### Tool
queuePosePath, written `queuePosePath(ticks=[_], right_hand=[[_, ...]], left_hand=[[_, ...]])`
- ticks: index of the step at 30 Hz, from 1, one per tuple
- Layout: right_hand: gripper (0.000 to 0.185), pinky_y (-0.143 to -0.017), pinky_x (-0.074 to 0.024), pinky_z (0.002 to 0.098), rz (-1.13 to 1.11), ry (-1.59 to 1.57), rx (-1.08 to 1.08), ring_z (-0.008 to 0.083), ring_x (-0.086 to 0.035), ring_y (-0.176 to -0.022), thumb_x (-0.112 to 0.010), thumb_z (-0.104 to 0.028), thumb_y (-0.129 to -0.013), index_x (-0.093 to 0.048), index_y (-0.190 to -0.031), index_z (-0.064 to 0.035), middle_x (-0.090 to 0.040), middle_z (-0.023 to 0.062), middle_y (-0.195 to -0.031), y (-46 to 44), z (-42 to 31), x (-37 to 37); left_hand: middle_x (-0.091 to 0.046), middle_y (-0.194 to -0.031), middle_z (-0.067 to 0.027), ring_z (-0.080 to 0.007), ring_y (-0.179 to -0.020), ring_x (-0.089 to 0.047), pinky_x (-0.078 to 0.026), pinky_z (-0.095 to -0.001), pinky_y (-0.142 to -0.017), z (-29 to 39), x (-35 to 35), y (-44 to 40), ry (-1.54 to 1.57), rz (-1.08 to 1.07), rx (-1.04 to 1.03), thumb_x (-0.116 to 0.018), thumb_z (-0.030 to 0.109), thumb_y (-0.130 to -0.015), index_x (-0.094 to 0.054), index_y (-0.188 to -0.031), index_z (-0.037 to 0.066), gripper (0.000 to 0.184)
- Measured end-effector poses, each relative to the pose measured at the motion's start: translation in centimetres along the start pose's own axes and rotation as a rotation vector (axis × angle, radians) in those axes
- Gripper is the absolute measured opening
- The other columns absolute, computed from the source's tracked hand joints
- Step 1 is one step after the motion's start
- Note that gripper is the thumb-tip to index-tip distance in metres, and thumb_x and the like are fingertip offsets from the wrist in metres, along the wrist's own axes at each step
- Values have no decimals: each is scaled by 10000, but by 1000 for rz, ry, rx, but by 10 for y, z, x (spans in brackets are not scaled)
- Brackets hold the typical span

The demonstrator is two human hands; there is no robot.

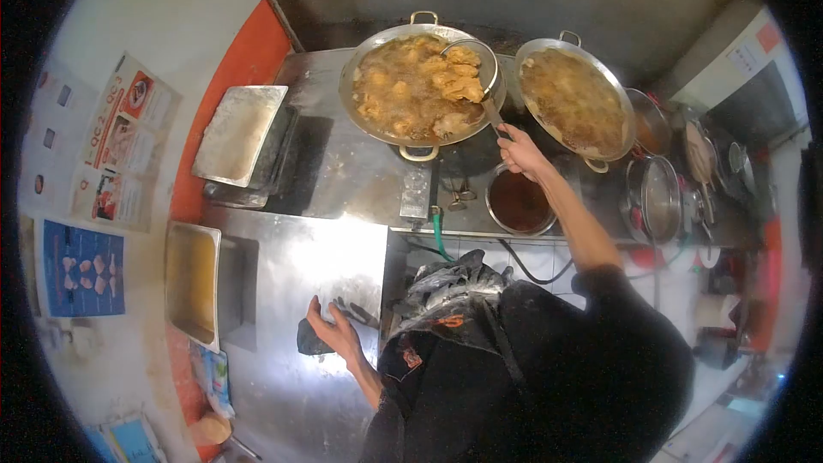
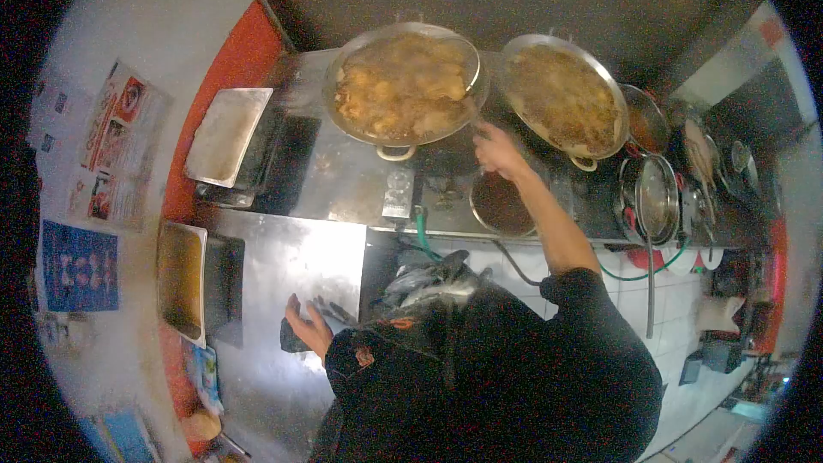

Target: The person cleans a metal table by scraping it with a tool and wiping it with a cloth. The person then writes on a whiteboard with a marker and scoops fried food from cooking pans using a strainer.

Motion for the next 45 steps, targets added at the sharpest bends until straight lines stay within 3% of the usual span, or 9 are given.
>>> queuePosePath(ticks=[11, 12, 14, 16, 19, 22, 31, 34, 45], right_hand=[[541, -370, -362, 324, 144, 408, 46, 144, -472, -468, -503, -104, -949, -435, -1485, -84, -536, 52, -664, 2, -11, 20], [543, -541, -525, 413, 167, 541, 37, 277, -655, -657, -499, -109, -944, -436, -1482, -59, -668, 166, -851, 1, -12, 24], [535, -617, -521, 386, 235, 731, 229, 225, -620, -666, -514, -139, -971, -425, -1495, -79, -662, 140, -855, -14, -8, 43], [529, -913, -505, 415, 315, 868, 390, 320, -678, -956, -522, -159, -972, -433, -1486, -75, -689, 237, -1122, -18, -10, 57], [518, -1010, -465, 467, 275, 989, 311, 420, -623, -1142, -516, -161, -967, -441, -1471, -66, -625, 299, -1261, 14, -49, 42], [510, -1043, -432, 513, 276, 1019, 221, 464, -558, -1205, -502, -141, -959, -448, -1460, -64, -587, 331, -1277, 29, -63, 34], [518, -1022, -435, 527, 220, 1134, 270, 486, -557, -1182, -477, -83, -965, -395, -1474, -25, -596, 328, -1252, 51, -76, 30], [515, -797, -497, 579, 303, 1190, 570, 518, -651, -872, -418, -34, -933, -450, -1446, -65, -635, 387, -935, 59, -70, 33], [573, -870, -475, 589, 247, 1071, 366, 509, -633, -961, -447, -17, -922, -370, -1487, -68, -634, 362, -1033, 117, -82, 26]], left_hand=[[-563, -1237, -245, -380, -1192, -548, -416, -471, -1023, -7, 5, 7, 4, 29, 25, -564, 125, -981, -529, -1292, -84, 377], [-564, -1237, -244, -377, -1189, -549, -417, -469, -1022, -8, 5, 7, 18, 34, 22, -561, 125, -983, -529, -1294, -84, 376], [-565, -1239, -241, -372, -1182, -551, -417, -465, -1019, -12, 7, 7, 44, 42, 13, -555, 126, -987, -528, -1297, -82, 374], [-565, -1241, -238, -368, -1175, -552, -416, -461, -1019, -10, 9, 5, 30, 53, -7, -555, 123, -984, -527, -1302, -81, 379], [-568, -1250, -237, -368, -1181, -553, -413, -459, -1022, -12, 7, 3, 10, 50, -20, -559, 118, -976, -528, -1309, -78, 388], [-572, -1264, -240, -371, -1199, -550, -409, -462, -1030, -10, 4, 1, 13, 34, 4, -564, 115, -968, -529, -1315, -75, 397], [-576, -1272, -252, -374, -1209, -547, -407, -461, -1044, -9, -7, -4, 20, 18, -16, -577, 145, -977, -533, -1313, -80, 407], [-576, -1272, -251, -375, -1204, -548, -409, -462, -1043, -7, -11, -5, 19, 9, -25, -582, 161, -982, -534, -1314, -76, 410], [-579, -1265, -243, -371, -1203, -548, -410, -465, -1038, 3, -15, -8, 3, -24, -36, -584, 168, -984, -539, -1317, -60, 406]])
Point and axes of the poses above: each hand's wrist, its own y-axis away from the middle knuckle, its own x-axis out of the back of the hand, z = x × y, the point moved 6 cm from there along -y, towards the middle knuckle
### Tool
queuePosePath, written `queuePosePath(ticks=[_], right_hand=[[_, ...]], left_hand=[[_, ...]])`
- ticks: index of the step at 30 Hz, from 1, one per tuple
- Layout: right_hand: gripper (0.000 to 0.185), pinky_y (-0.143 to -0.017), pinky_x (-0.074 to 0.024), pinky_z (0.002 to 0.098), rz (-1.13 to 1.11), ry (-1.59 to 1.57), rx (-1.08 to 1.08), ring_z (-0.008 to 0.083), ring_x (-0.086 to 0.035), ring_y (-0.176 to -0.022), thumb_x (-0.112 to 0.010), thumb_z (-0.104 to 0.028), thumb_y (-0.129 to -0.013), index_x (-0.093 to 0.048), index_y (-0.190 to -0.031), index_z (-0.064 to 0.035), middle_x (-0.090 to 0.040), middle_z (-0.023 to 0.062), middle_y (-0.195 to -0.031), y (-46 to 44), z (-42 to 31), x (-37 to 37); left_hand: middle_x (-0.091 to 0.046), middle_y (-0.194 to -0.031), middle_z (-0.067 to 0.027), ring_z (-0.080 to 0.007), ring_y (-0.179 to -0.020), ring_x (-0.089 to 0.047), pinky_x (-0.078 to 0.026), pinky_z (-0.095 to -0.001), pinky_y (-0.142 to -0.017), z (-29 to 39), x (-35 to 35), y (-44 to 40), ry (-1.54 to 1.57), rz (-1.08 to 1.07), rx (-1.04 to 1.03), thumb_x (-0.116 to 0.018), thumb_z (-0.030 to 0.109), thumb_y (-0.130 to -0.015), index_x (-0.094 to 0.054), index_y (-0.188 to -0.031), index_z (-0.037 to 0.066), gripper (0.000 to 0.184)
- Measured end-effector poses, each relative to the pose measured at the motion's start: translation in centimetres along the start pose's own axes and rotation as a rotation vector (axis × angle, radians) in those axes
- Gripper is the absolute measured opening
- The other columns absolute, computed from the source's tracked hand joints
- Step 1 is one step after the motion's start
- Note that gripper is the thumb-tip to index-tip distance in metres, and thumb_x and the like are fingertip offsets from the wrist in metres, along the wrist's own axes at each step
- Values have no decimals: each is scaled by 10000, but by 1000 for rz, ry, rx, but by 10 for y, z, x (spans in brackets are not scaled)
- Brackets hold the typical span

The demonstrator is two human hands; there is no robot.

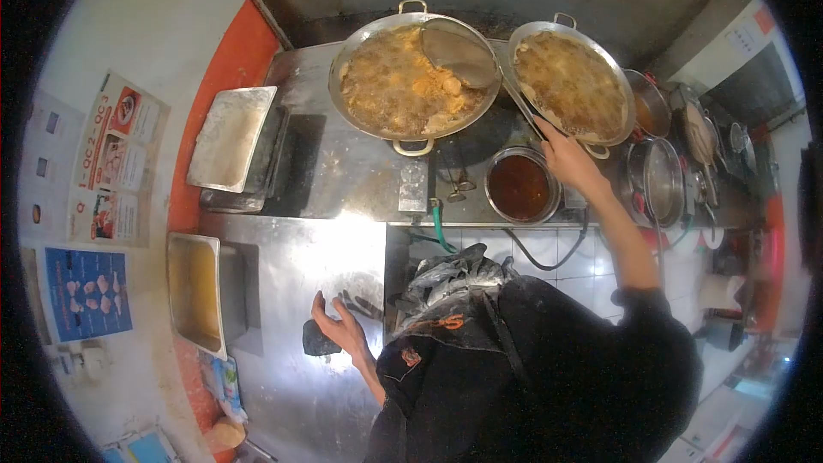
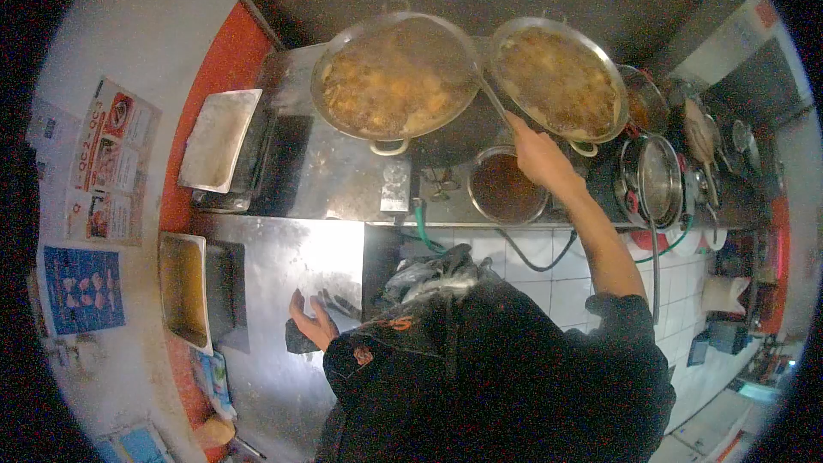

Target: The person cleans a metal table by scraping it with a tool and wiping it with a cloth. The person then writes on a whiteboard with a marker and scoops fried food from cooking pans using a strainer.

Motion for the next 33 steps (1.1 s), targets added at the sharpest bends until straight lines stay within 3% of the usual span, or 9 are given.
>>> queuePosePath(ticks=[7, 10, 13, 17, 20, 22, 25, 29, 33], right_hand=[[565, -968, -446, 570, 110, -21, 66, 522, -588, -1098, -431, -35, -921, -383, -1483, -62, -601, 380, -1159, -40, 38, -11], [528, -1009, -441, 526, 36, -42, -187, 496, -564, -1172, -461, -98, -969, -391, -1492, -78, -550, 342, -1316, -80, 55, -28], [538, -894, -498, 545, 86, 44, -127, 508, -628, -1023, -452, -85, -946, -395, -1481, -64, -597, 364, -1211, -118, 71, -48], [568, -717, -531, 512, 50, -41, -58, 443, -671, -813, -463, -88, -933, -380, -1494, -65, -672, 302, -1007, -131, 58, -44], [578, -528, -494, 427, -34, -138, -89, 297, -631, -629, -490, -96, -939, -377, -1505, -64, -665, 181, -801, -141, 70, -63], [573, -422, -425, 346, -332, -349, -347, 176, -550, -530, -507, -104, -959, -372, -1514, -63, -600, 94, -713, -136, 72, -78], [578, -375, -302, 238, -451, -656, -458, 74, -404, -478, -505, -113, -997, -317, -1542, -82, -469, 3, -654, -124, 51, -85], [594, -350, -237, 192, -572, -1028, -463, 32, -327, -462, -466, -88, -1024, -228, -1568, -93, -391, -44, -655, -125, 44, -117], [538, -343, -212, 167, -553, -1214, -490, 11, -288, -469, -454, -80, -1030, -276, -1536, -101, -368, -57, -664, -128, 33, -144]], left_hand=[[-582, -1265, -246, -376, -1209, -551, -410, -462, -1035, 4, -6, 0, 6, -17, -10, -590, 164, -979, -540, -1311, -63, 406], [-585, -1260, -250, -379, -1201, -559, -416, -459, -1029, 8, -11, -5, -7, -36, -33, -595, 164, -975, -542, -1306, -65, 406], [-588, -1254, -252, -382, -1196, -565, -422, -455, -1026, 15, -11, -8, -23, -45, -35, -598, 164, -973, -545, -1301, -68, 405], [-590, -1247, -253, -384, -1191, -566, -422, -458, -1026, 13, -8, -8, -7, -30, -26, -597, 162, -972, -548, -1294, -71, 401], [-590, -1243, -256, -388, -1187, -563, -420, -465, -1026, 9, -2, -1, 3, 1, -12, -590, 156, -969, -546, -1289, -75, 397], [-590, -1243, -257, -391, -1190, -560, -415, -468, -1029, 0, 1, 4, -8, 17, -8, -584, 150, -967, -546, -1286, -78, 394], [-589, -1245, -257, -391, -1196, -556, -408, -468, -1034, -4, 7, 10, -11, 33, 16, -577, 141, -965, -543, -1287, -80, 392], [-585, -1252, -255, -387, -1203, -552, -401, -465, -1038, -6, 11, 16, 15, 65, 51, -571, 134, -963, -535, -1298, -78, 398], [-579, -1261, -252, -381, -1214, -547, -398, -465, -1041, -5, 11, 15, 16, 55, 75, -569, 130, -964, -527, -1309, -75, 404]])
Point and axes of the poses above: each hand's wrist, its own y-axis away from the middle knuckle, its own x-axis out of the back of the hand, z = x × y, the point moved 6 cm from there along -y, towards the middle knuckle
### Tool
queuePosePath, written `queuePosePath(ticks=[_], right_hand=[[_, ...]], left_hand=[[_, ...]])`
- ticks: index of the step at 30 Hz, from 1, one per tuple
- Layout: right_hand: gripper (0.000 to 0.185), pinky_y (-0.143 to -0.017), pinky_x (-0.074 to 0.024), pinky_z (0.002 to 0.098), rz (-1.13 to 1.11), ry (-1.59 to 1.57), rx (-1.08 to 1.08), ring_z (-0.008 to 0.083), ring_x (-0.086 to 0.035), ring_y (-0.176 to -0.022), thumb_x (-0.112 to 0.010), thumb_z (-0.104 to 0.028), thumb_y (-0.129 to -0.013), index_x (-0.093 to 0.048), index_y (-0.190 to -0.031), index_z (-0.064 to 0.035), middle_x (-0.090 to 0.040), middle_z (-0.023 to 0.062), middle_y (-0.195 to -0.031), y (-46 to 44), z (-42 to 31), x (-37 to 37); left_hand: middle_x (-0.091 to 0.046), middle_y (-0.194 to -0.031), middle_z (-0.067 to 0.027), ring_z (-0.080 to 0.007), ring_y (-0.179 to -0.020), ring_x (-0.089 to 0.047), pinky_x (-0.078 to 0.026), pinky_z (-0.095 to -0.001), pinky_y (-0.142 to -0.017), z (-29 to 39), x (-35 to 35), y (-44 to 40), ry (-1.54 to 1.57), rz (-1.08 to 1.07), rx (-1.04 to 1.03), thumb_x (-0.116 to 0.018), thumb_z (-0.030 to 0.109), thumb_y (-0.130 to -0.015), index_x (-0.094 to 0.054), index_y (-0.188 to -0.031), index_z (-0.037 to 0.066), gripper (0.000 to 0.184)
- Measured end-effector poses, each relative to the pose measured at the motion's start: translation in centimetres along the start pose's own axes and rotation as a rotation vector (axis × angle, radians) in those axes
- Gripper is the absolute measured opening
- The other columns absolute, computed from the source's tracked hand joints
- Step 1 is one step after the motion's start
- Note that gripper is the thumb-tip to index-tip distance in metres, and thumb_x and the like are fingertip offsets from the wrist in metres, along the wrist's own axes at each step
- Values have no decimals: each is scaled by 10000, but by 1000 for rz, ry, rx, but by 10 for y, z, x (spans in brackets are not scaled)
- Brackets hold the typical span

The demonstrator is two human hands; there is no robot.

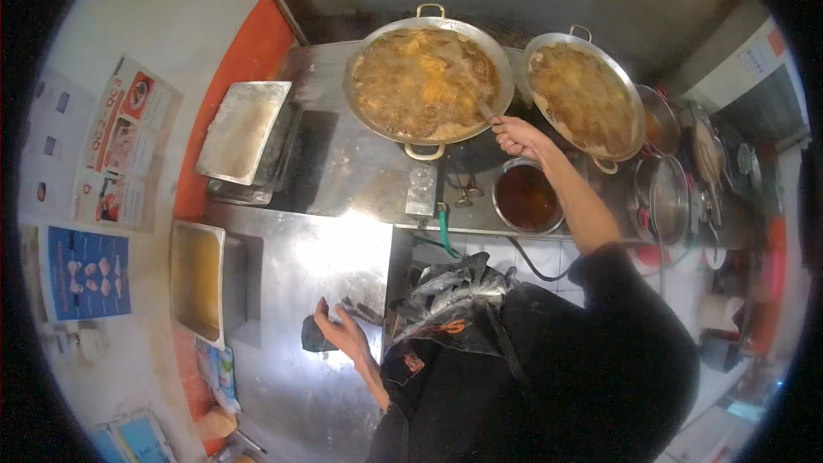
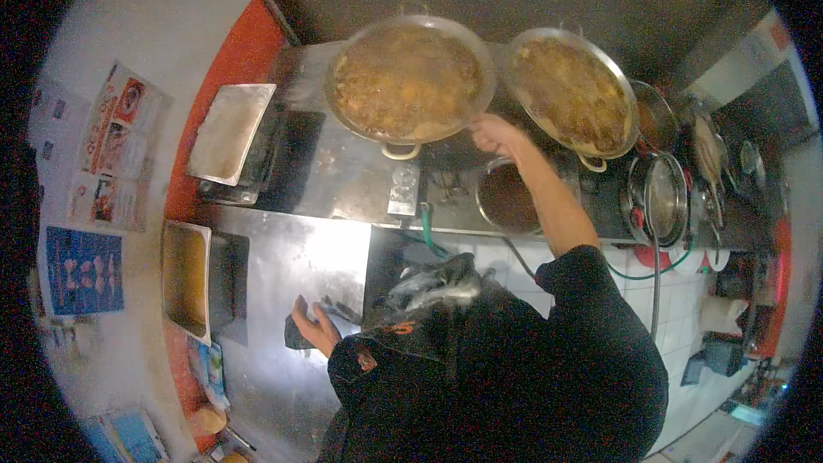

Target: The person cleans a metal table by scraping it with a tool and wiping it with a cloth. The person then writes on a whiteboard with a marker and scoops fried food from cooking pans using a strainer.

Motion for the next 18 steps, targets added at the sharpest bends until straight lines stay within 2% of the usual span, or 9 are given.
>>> queuePosePath(ticks=[9, 12, 18], right_hand=[[508, -348, -175, 159, -38, -314, 42, -1, -243, -470, -437, -97, -1049, -279, -1531, -107, -300, -81, -654, 12, -10, -20], [472, -346, -162, 157, 11, -199, 66, -3, -234, -468, -404, -126, -1067, -293, -1525, -98, -291, -85, -652, 32, -17, -26], [404, -335, -161, 165, -41, -286, 139, -11, -208, -451, -392, -124, -1069, -349, -1468, -76, -279, -94, -646, 44, -7, -11]], left_hand=[[-579, -1268, -244, -376, -1213, -553, -404, -461, -1043, 9, 1, 1, -5, -10, -11, -571, 117, -964, -534, -1305, -74, 393], [-581, -1267, -243, -374, -1215, -553, -404, -462, -1047, 9, -3, 1, -3, -14, -9, -575, 116, -963, -535, -1308, -72, 394], [-586, -1277, -244, -369, -1218, -555, -406, -451, -1051, 12, -12, -4, -26, -42, -51, -582, 124, -965, -544, -1312, -66, 398]])
Point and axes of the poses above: each hand's wrist, its own y-axis away from the middle knuckle, its own x-axis out of the back of the hand, z = x × y, the point moved 6 cm from there along -y, towards the middle knuckle
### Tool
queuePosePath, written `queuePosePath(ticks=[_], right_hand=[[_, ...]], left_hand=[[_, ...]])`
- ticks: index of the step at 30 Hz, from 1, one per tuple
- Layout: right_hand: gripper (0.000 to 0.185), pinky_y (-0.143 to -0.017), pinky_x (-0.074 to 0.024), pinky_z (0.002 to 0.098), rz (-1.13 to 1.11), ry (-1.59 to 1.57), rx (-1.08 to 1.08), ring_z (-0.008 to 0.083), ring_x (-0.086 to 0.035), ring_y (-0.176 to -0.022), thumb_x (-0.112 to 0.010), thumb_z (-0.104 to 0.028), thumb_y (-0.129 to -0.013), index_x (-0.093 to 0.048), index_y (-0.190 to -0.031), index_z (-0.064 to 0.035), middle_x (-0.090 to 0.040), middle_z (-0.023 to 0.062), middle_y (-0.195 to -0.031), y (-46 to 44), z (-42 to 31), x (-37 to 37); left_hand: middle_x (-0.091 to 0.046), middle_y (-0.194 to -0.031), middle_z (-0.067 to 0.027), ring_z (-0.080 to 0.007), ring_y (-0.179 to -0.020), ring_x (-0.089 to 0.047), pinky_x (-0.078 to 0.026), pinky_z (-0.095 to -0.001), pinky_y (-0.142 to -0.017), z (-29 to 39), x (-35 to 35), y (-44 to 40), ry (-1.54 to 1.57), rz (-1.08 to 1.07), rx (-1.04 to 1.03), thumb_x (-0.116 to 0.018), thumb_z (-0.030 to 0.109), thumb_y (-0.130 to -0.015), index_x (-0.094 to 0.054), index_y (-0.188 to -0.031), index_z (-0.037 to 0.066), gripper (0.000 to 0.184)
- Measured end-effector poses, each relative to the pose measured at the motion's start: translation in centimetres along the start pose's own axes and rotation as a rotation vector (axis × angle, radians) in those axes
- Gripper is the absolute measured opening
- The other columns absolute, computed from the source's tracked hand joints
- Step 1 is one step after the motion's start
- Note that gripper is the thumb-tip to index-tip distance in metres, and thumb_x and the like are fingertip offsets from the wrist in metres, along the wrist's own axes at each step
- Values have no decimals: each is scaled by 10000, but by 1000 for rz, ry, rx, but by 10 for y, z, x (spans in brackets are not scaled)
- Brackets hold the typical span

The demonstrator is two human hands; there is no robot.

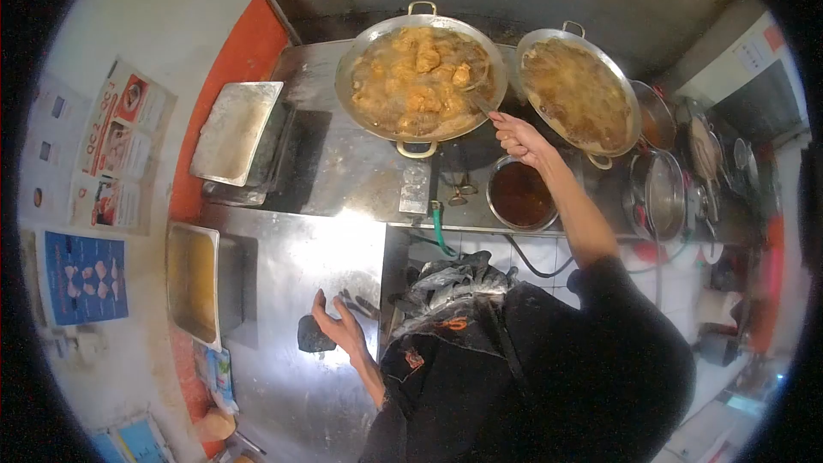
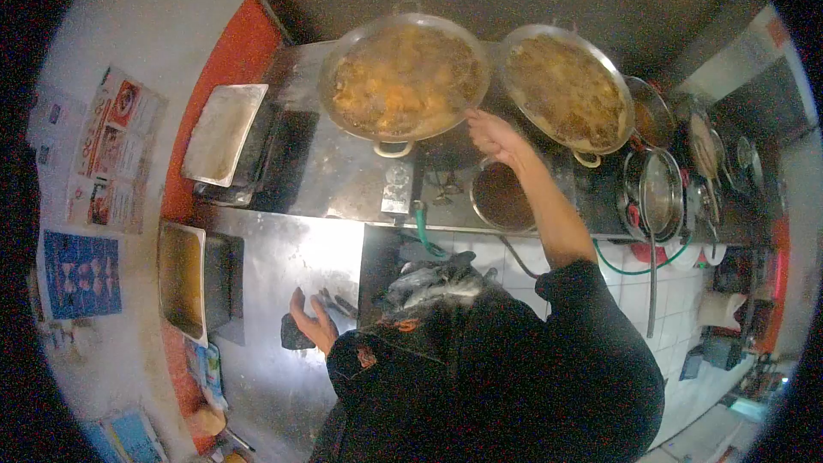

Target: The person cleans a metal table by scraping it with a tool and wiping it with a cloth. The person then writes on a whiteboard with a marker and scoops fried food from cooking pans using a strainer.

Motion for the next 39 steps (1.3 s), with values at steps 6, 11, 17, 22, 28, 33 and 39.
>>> queuePosePath(ticks=[6, 11, 17, 22, 28, 33, 39], right_hand=[[441, -333, -173, 170, 57, 153, 45, -9, -239, -443, -453, -114, -1048, -348, -1476, -97, -313, -85, -638, 19, -10, 17], [516, -359, -224, 218, 169, 347, 48, 37, -306, -448, -498, -104, -1006, -351, -1500, -81, -371, -64, -628, 31, -25, 34], [537, -372, -291, 286, 345, 745, 119, 105, -383, -436, -516, -84, -960, -405, -1484, -41, -463, -5, -619, 42, -39, 31], [549, -591, -498, 415, 428, 1140, 163, 287, -643, -706, -507, -62, -915, -444, -1456, -1, -662, 195, -901, 45, -52, 11], [587, -987, -460, 497, 537, 1352, 377, 461, -600, -1145, -472, -36, -888, -412, -1472, -2, -590, 329, -1277, 20, -45, 35], [642, -1058, -424, 504, 564, 1408, 345, 469, -560, -1227, -465, 20, -855, -389, -1493, -1, -545, 325, -1355, 40, -46, 22], [601, -1007, -446, 542, 690, 1417, 676, 507, -594, -1124, -467, -12, -914, -405, -1507, -89, -613, 334, -1217, 58, -51, 7]], left_hand=[[-591, -1287, -240, -363, -1216, -559, -409, -449, -1054, 5, -8, -7, -10, -31, -21, -592, 142, -965, -546, -1320, -58, 410], [-595, -1298, -243, -360, -1228, -562, -414, -455, -1063, 6, -14, -11, 1, -63, -32, -592, 140, -964, -539, -1335, -51, 420], [-593, -1297, -254, -365, -1229, -563, -415, -454, -1062, 3, -18, -12, 16, -82, -39, -592, 136, -964, -539, -1329, -54, 415], [-589, -1299, -257, -362, -1231, -560, -415, -457, -1057, 2, -18, -10, 5, -90, -35, -591, 151, -975, -533, -1337, -55, 421], [-574, -1316, -258, -362, -1243, -547, -413, -462, -1054, -7, -18, -9, 32, -96, -42, -590, 184, -983, -524, -1351, -45, 438], [-575, -1311, -254, -363, -1241, -545, -410, -467, -1055, -9, -16, -10, 33, -97, -40, -587, 196, -984, -522, -1354, -41, 445], [-580, -1297, -252, -366, -1227, -552, -413, -462, -1048, 4, -14, -12, 16, -102, -35, -585, 184, -982, -532, -1335, -50, 427]])
Point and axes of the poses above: each hand's wrist, its own y-axis away from the middle knuckle, its own x-axis out of the back of the hand, z = x × y, the point moved 6 cm from there along -y, towards the middle knuckle
